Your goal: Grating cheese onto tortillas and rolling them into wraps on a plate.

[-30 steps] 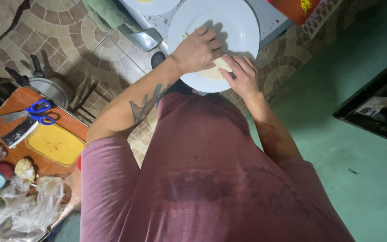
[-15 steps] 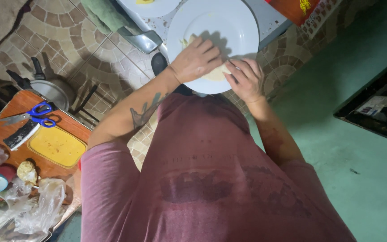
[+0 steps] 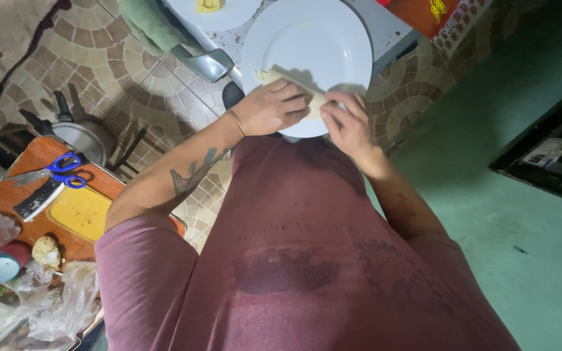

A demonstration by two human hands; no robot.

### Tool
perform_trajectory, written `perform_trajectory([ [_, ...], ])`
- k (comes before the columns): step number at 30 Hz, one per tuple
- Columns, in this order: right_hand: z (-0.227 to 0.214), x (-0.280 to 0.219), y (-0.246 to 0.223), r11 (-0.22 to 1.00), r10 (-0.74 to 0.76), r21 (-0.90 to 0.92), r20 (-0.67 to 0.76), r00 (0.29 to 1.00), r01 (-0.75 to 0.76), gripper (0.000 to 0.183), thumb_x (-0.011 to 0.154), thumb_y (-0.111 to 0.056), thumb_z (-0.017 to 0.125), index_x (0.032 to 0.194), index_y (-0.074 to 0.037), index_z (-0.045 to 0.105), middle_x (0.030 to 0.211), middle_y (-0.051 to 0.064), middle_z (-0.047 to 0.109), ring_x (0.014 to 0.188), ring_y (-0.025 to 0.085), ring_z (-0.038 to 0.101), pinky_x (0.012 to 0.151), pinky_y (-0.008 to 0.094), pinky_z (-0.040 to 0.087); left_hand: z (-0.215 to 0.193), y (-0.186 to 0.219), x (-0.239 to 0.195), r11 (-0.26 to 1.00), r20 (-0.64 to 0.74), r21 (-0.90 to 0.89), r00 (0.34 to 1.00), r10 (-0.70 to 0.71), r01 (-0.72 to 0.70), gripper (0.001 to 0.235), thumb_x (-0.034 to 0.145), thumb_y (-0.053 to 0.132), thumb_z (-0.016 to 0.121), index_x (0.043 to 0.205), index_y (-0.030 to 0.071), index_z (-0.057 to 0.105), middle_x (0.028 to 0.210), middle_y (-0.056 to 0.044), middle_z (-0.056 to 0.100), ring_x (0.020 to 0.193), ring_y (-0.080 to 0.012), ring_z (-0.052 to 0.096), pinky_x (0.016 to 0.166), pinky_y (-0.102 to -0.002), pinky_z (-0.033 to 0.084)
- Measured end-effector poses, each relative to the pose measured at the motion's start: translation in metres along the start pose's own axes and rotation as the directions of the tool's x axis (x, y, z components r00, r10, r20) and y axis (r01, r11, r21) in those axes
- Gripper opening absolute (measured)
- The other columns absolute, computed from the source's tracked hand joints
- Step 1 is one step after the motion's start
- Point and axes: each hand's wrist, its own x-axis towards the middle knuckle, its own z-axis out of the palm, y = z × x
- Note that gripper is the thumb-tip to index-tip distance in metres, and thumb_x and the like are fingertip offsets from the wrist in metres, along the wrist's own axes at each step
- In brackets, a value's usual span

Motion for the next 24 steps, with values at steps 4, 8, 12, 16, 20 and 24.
perform_trajectory([
  [4, -0.003, 0.031, -0.011, 0.959, 0.270, 0.040, 0.189, 0.944, -0.282, 0.043, 0.089, -0.016, 0.082, 0.126, -0.002, 0.065, 0.111, 0.017, 0.065, 0.100, 0.040, 0.066, 0.083, 0.050, 0.055, -0.007, 0.009, 0.005, 0.999, -0.021, 0.046, 1.000, 0.007, -0.006, 0.028, 0.110, 0.019, 0.051, 0.092, 0.007, 0.069, 0.091, -0.009, 0.059, 0.097, -0.0313, 0.061, 0.080, -0.040, 0.048],
  [8, 0.011, 0.029, -0.003, 0.949, 0.298, -0.018, 0.383, 0.874, -0.315, 0.051, 0.083, -0.010, 0.078, 0.133, -0.006, 0.065, 0.111, 0.014, 0.064, 0.102, 0.040, 0.066, 0.086, 0.051, 0.054, -0.027, 0.030, 0.013, 0.996, -0.045, 0.040, 0.996, -0.078, 0.080, 0.030, 0.110, 0.022, 0.050, 0.094, 0.007, 0.070, 0.091, -0.010, 0.062, 0.097, -0.0318, 0.064, 0.081, -0.042, 0.051],
  [12, 0.019, 0.033, -0.001, 0.929, 0.342, -0.034, 0.454, 0.823, -0.368, 0.050, 0.079, -0.011, 0.079, 0.126, -0.003, 0.066, 0.107, 0.019, 0.063, 0.098, 0.045, 0.066, 0.084, 0.055, 0.055, -0.028, 0.080, 0.009, 0.896, -0.140, -0.083, 0.885, -0.444, 0.437, 0.037, 0.107, 0.034, 0.055, 0.109, 0.001, 0.071, 0.100, -0.016, 0.064, 0.098, -0.0381, 0.065, 0.083, -0.049, 0.054],
  [16, 0.027, 0.038, -0.008, 0.786, 0.572, -0.162, 0.557, 0.602, -0.597, 0.051, 0.077, -0.018, 0.077, 0.125, -0.012, 0.062, 0.113, 0.014, 0.065, 0.108, 0.041, 0.067, 0.091, 0.053, 0.053, -0.013, 0.114, 0.011, 0.160, 0.083, -0.502, 0.232, -0.969, 0.850, 0.031, 0.088, 0.017, 0.079, 0.112, 0.001, 0.070, 0.105, -0.021, 0.072, 0.101, -0.0435, 0.071, 0.084, -0.048, 0.057],
  [20, 0.025, 0.034, -0.005, 0.680, 0.648, -0.072, 0.525, 0.552, -0.730, 0.051, 0.076, -0.015, 0.077, 0.125, -0.011, 0.061, 0.114, 0.018, 0.071, 0.112, 0.040, 0.067, 0.094, 0.051, 0.052, 0.002, 0.119, 0.009, -0.163, 0.206, -0.558, -0.055, -0.977, 0.813, 0.033, 0.086, 0.025, 0.081, 0.113, 0.010, 0.067, 0.106, -0.017, 0.072, 0.101, -0.0372, 0.073, 0.080, -0.044, 0.057],
  [24, 0.026, 0.020, 0.015, 0.591, 0.656, 0.173, 0.466, 0.594, -0.788, 0.052, 0.074, -0.011, 0.078, 0.122, -0.009, 0.058, 0.107, 0.013, 0.068, 0.110, 0.029, 0.064, 0.094, 0.045, 0.049, 0.007, 0.105, 0.014, -0.243, 0.179, -0.681, -0.164, -0.970, 0.691, 0.042, 0.086, 0.026, 0.083, 0.116, 0.010, 0.057, 0.115, -0.020, 0.068, 0.101, -0.0345, 0.074, 0.089, -0.043, 0.058],
])
